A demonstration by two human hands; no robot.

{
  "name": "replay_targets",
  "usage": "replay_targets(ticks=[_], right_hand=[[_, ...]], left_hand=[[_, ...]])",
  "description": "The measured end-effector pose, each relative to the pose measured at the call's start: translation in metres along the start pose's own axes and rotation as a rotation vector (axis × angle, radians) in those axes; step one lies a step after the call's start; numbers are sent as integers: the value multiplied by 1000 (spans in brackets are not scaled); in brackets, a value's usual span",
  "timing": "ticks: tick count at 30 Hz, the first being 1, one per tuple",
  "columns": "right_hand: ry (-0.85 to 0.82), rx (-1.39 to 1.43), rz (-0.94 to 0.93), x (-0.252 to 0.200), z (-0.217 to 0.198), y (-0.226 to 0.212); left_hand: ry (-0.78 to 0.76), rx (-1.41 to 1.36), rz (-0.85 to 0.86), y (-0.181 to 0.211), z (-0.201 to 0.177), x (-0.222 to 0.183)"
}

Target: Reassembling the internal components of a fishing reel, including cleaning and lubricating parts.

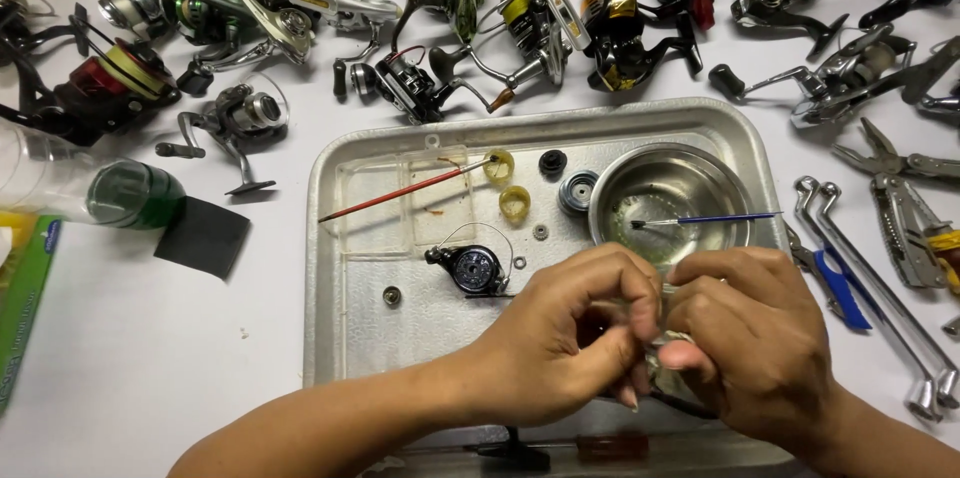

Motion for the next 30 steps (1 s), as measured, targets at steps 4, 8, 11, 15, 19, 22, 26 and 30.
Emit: replay_targets(ticks=[4, 8, 11, 15, 19, 22, 26, 30], right_hand=[[-47, 61, -15, 3, 3, 0], [-130, 103, -36, 3, 7, 2], [-116, 135, -72, 6, 3, 2], [-89, 175, -129, 9, 0, 0], [-62, 82, -126, 6, -2, -2], [-37, 160, -94, 4, -1, 0], [-32, 178, -57, 8, -7, 3], [150, 213, 146, 7, -18, 25]], left_hand=[[24, 154, 18, 2, 3, 1], [30, -3, 30, -1, -3, 1], [-23, 85, 33, 2, 0, 0], [-59, -36, 15, -6, -1, 0], [-102, 171, 6, 3, 4, 1], [-189, 648, 120, 9, 12, -2], [-232, 681, 4, 2, 13, -3], [-145, 630, -21, 2, 8, 1]])
Point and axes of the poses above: each hand's wrist, its own x-axis towards the middle knuckle, its own z-axis out of the palm, y = z × x, the point moved 6 cm from there along x, towards the middle knuckle, and after that the axes turned 14 degrees about -x, right-handed, at the moved point
